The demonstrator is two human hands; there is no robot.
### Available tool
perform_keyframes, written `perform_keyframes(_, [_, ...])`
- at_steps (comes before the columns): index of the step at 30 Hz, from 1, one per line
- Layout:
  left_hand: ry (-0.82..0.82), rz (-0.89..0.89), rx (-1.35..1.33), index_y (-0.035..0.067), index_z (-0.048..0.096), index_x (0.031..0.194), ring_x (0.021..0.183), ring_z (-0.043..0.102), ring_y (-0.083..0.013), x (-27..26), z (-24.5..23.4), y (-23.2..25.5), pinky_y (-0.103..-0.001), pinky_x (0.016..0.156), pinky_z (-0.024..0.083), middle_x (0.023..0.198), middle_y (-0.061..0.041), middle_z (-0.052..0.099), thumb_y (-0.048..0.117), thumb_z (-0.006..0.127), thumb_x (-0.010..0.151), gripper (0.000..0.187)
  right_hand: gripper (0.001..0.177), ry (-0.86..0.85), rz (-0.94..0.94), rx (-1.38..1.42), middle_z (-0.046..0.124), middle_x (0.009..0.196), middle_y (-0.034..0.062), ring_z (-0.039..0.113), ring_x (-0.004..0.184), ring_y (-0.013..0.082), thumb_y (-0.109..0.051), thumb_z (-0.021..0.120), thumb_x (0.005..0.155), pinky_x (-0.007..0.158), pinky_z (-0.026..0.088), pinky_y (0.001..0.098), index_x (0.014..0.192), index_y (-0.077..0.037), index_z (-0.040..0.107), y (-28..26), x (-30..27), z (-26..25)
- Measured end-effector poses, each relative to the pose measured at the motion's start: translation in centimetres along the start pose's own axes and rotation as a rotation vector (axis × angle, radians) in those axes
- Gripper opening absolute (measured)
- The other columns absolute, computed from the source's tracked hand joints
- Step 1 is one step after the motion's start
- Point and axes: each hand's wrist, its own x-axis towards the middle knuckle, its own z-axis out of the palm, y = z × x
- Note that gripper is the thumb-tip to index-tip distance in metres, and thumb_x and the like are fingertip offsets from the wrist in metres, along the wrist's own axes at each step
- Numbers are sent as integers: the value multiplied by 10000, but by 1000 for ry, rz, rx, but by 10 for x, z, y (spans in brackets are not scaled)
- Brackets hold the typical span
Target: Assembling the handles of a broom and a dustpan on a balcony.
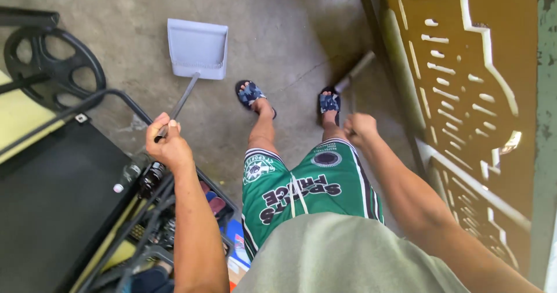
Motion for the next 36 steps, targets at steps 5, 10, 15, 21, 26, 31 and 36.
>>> perform_keyframes(5, [-102,31,67,-9,677,1023,1001,685,-177,40,7,-1,-270,774,607,1241,-121,697,-188,647,886,227,168,-175,-39,208,473,652,-1,435,476,112,-8,559,913,385,328,296,809,-126,500,-3,-5,218])
perform_keyframes(10, [-158,76,80,-9,686,1024,981,675,-168,64,26,8,-263,768,588,1216,-116,707,-190,652,875,236,173,-249,-28,78,508,625,15,446,438,107,-94,546,960,370,358,290,790,-109,513,-76,-85,343])
perform_keyframes(15, [-223,181,149,-13,691,1016,969,669,-166,86,48,23,-268,800,557,1173,-112,721,-173,686,858,225,171,-464,-50,95,530,638,-6,420,440,50,-122,536,994,364,329,228,831,-136,487,-107,-119,343])
perform_keyframes(21, [-307,225,145,-19,699,1007,937,658,-174,121,72,26,-282,801,531,1151,-122,736,-154,714,852,206,139,-279,-237,-58,512,630,-29,411,425,43,-142,558,1009,344,332,225,1123,-101,626,-75,-182,222])
perform_keyframes(26, [-354,255,99,-43,695,1044,958,692,-187,145,82,31,-287,823,584,1127,-135,718,-164,696,868,214,594,-18,-106,-93,500,669,7,416,482,78,-129,585,986,398,334,252,1549,-102,397,-27,-189,83])
perform_keyframes(31, [-373,139,50,-39,688,1074,916,691,-176,152,87,33,-266,754,592,1148,-130,701,-161,672,880,230,165,168,-42,-58,514,638,59,438,465,135,-45,548,963,380,334,306,1119,-64,497,-8,-98,3])
perform_keyframes(36, [-402,100,57,-38,694,1116,913,676,-173,149,88,34,-252,725,578,1170,-132,693,-158,658,909,242,113,311,-30,1,519,631,92,494,471,180,51,513,921,370,356,350,842,-21,548,-45,4,39])
